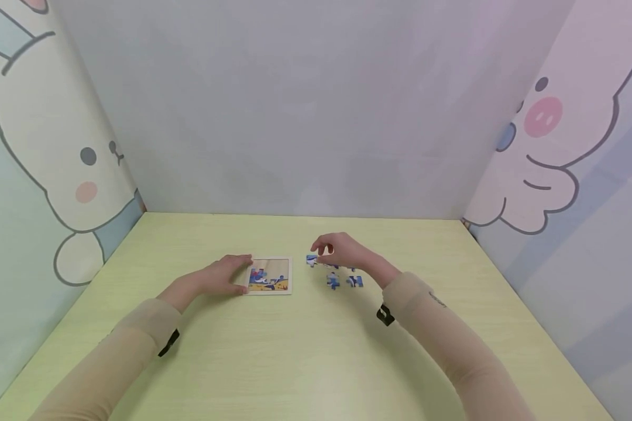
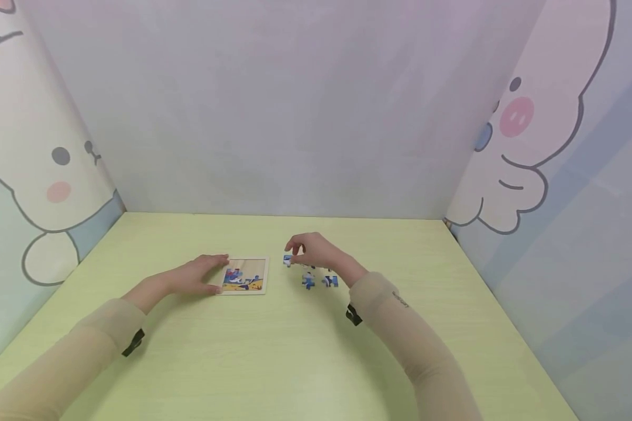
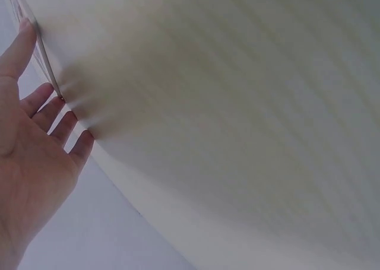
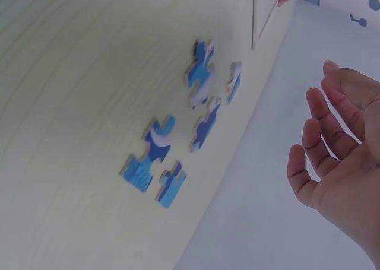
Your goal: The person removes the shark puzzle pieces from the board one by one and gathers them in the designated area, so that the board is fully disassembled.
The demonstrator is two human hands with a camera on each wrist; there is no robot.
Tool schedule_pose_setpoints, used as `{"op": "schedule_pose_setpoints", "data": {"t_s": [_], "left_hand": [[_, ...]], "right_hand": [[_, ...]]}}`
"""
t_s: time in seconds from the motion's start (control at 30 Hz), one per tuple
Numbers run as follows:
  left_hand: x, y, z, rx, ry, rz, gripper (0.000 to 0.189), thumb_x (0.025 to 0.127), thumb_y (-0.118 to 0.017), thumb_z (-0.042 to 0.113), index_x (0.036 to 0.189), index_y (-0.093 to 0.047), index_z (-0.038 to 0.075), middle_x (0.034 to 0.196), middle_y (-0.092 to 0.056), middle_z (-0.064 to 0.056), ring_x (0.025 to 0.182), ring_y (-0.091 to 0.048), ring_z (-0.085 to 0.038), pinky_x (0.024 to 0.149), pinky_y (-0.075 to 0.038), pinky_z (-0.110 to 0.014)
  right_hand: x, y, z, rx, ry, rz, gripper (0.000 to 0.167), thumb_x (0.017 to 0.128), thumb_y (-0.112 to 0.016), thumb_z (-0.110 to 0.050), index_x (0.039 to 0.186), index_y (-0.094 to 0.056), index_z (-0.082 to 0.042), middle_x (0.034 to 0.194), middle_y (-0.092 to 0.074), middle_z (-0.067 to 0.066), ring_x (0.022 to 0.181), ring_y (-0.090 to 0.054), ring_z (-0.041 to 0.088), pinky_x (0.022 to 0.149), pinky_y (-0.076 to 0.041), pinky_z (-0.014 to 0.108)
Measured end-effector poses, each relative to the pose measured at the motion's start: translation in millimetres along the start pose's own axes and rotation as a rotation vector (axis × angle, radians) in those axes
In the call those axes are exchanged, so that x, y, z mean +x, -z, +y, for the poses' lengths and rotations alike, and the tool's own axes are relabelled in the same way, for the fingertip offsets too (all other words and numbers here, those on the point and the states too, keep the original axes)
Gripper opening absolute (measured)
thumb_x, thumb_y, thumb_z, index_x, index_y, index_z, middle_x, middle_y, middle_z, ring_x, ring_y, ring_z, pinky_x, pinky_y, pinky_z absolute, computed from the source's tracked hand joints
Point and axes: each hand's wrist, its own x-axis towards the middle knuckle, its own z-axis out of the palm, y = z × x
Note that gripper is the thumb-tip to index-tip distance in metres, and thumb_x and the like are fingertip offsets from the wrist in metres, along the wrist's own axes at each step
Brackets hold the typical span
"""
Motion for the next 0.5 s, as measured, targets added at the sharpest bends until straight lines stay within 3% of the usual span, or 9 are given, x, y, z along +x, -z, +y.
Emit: {"op": "schedule_pose_setpoints", "data": {"t_s": [0.27,0.5], "left_hand": [[0.9,0.0,-1.6,0.008,0.014,-0.011,0.078,0.083,-0.069,0.042,0.144,-0.037,0.005,0.152,-0.029,-0.017,0.138,-0.026,-0.041,0.111,-0.021,-0.057],[3.8,-3.4,-2.4,0.032,0.027,0.004,0.078,0.085,-0.064,0.05,0.144,-0.037,0.006,0.152,-0.03,-0.015,0.138,-0.026,-0.039,0.111,-0.021,-0.056]], "right_hand": [[18.5,1,-26,0.001,0.025,-0.001,0.025,0.088,-0.068,-0.019,0.113,-0.065,-0.015,0.096,-0.063,-0.005,0.09,-0.054,0.018,0.079,-0.047,0.029],[36.5,-15,-35,0.013,0.043,-0.015,0.028,0.088,-0.068,-0.02,0.114,-0.065,-0.012,0.099,-0.065,0.002,0.087,-0.052,0.018,0.076,-0.045,0.028]]}}
